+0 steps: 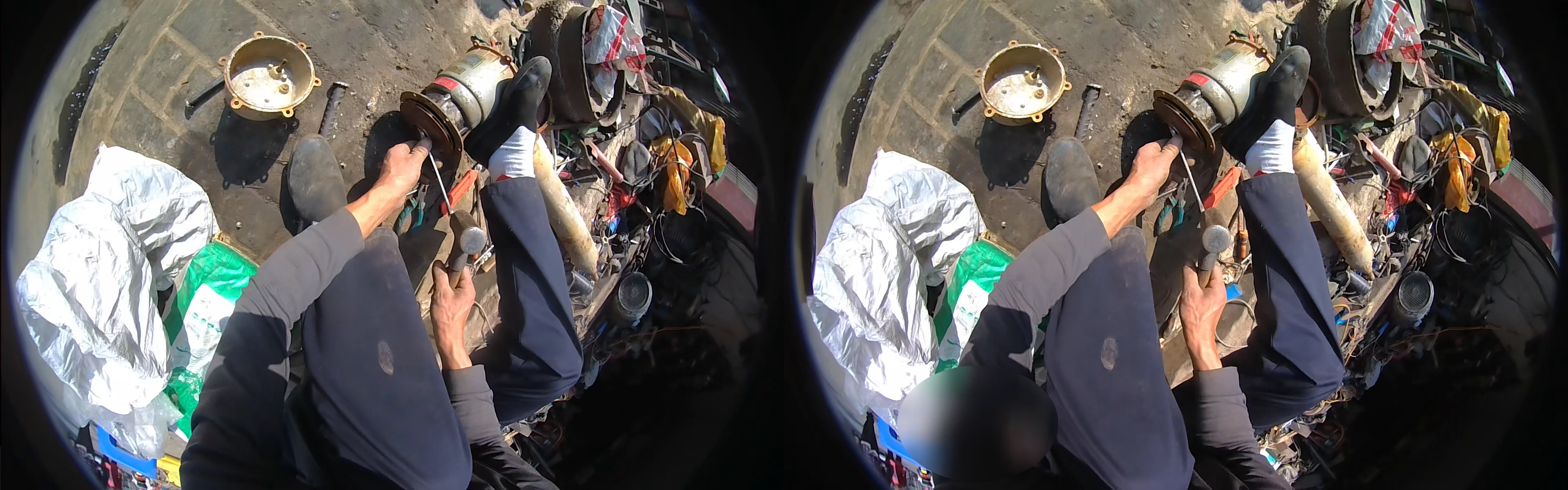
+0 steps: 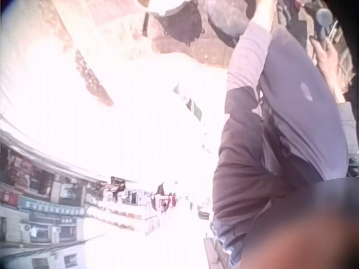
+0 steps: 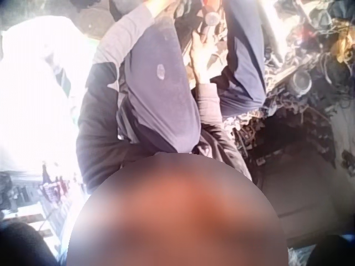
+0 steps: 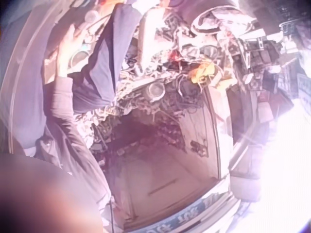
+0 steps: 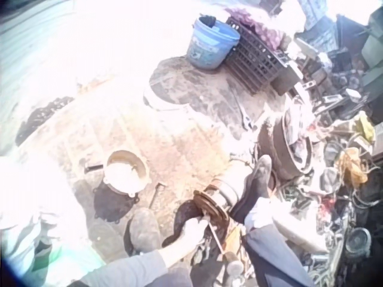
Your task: The person uses a wrench and hammer to loosen and remove a circular metal component from a cylindrical motor assembly. They repeatedly strike the tool with the hammer to dislodge the part, then inspect the exposed interior.
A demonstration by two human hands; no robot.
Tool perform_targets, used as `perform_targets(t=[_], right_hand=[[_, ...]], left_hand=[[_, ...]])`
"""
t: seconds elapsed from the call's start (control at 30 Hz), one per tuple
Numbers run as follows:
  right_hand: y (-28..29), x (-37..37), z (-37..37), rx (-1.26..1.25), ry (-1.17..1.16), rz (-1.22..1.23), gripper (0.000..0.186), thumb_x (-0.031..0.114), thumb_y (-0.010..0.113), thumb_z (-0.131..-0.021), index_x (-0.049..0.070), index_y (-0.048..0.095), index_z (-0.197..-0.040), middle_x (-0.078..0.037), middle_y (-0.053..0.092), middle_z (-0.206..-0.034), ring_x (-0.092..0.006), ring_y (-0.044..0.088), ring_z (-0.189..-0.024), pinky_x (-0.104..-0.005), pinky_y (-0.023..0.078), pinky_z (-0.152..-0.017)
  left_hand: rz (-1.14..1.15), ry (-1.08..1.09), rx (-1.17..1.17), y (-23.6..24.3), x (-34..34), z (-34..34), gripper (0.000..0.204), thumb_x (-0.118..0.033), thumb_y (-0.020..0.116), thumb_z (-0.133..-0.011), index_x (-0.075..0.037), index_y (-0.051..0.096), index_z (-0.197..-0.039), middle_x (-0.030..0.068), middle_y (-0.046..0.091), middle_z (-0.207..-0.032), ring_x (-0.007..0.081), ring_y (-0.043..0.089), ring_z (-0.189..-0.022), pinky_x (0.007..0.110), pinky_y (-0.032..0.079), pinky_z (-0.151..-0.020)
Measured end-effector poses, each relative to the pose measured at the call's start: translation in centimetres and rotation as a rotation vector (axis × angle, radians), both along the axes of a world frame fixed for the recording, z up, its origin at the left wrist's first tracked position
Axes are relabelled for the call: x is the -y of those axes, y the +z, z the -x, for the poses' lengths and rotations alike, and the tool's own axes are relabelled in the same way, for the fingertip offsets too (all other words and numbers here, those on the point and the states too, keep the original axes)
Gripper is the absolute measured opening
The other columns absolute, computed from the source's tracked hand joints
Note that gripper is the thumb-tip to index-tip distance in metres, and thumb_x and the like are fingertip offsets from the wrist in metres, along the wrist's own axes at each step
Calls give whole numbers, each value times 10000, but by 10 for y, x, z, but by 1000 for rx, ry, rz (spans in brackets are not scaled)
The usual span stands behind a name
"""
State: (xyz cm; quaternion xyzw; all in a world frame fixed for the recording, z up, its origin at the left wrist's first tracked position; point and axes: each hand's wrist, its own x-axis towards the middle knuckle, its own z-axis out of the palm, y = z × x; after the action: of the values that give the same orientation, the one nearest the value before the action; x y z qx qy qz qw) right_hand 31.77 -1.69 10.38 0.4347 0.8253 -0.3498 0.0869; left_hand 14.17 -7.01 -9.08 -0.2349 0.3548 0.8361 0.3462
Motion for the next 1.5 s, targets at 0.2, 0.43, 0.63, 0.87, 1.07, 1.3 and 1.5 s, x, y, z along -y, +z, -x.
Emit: perform_targets(t=[0.2, 0.43, 0.63, 0.87, 1.07, 1.3, 1.5], right_hand=[[6, 3, 9, 95, -38, -8, 212, 176, 724, -991, -14, 639, -1034, -12, 565, -780, -105, 490, -717, -304, 441, -662], [20, 9, 13, -46, 5, -5, 169, 145, 734, -1003, -6, 662, -987, 21, 553, -742, -85, 478, -690, -286, 438, -646], [4, 6, 9, 114, -108, 82, 244, 180, 725, -1014, -38, 657, -927, 29, 576, -744, -76, 463, -686, -276, 412, -626], [25, 11, 26, 62, -148, 60, 203, 176, 714, -1016, -23, 682, -982, 39, 583, -771, -66, 471, -707, -284, 403, -643], [137, 41, 89, -626, 105, 151, 281, 136, 550, -1089, 112, 457, -825, 24, 372, -634, -78, 351, -503, -250, 316, -458], [-30, 22, 14, 155, -127, 92, 260, 138, 677, -1013, 19, 581, -803, 56, 497, -693, -78, 401, -594, -283, 333, -552], [-51, -20, -56, 52, -262, 120, 193, 166, 682, -1034, -6, 753, -982, 32, 629, -758, -72, 482, -611, -281, 389, -561]], left_hand=[[-292, -253, -89, 17, 10, -23, 524, -455, 554, -1114, 28, 596, -1313, 135, 758, -1112, 219, 710, -1031, 388, 566, -875], [-59, -378, -233, -2, -6, -31, 370, -306, 578, -1121, 53, 643, -1179, 144, 795, -1055, 189, 731, -976, 351, 557, -925], [-174, -257, -205, -5, -11, -38, 329, -268, 579, -1117, 54, 634, -1153, 168, 790, -1031, 217, 750, -935, 354, 581, -882], [-214, -259, -160, -1, -8, -34, 329, -281, 593, -1111, 38, 650, -1166, 135, 800, -1022, 162, 753, -905, 296, 595, -776], [-123, -285, -209, -1, -6, -32, 344, -281, 613, -1100, 52, 688, -1136, 129, 804, -1010, 155, 737, -926, 316, 587, -859], [2, -431, -212, 1, 4, -34, 395, -316, 654, -1063, 68, 728, -1122, 157, 803, -1075, 171, 682, -1020, 315, 511, -943], [-12, -574, -277, 5, -15, -41, 318, -254, 633, -1071, 44, 745, -1079, 115, 785, -963, 168, 702, -918, 354, 551, -845]])
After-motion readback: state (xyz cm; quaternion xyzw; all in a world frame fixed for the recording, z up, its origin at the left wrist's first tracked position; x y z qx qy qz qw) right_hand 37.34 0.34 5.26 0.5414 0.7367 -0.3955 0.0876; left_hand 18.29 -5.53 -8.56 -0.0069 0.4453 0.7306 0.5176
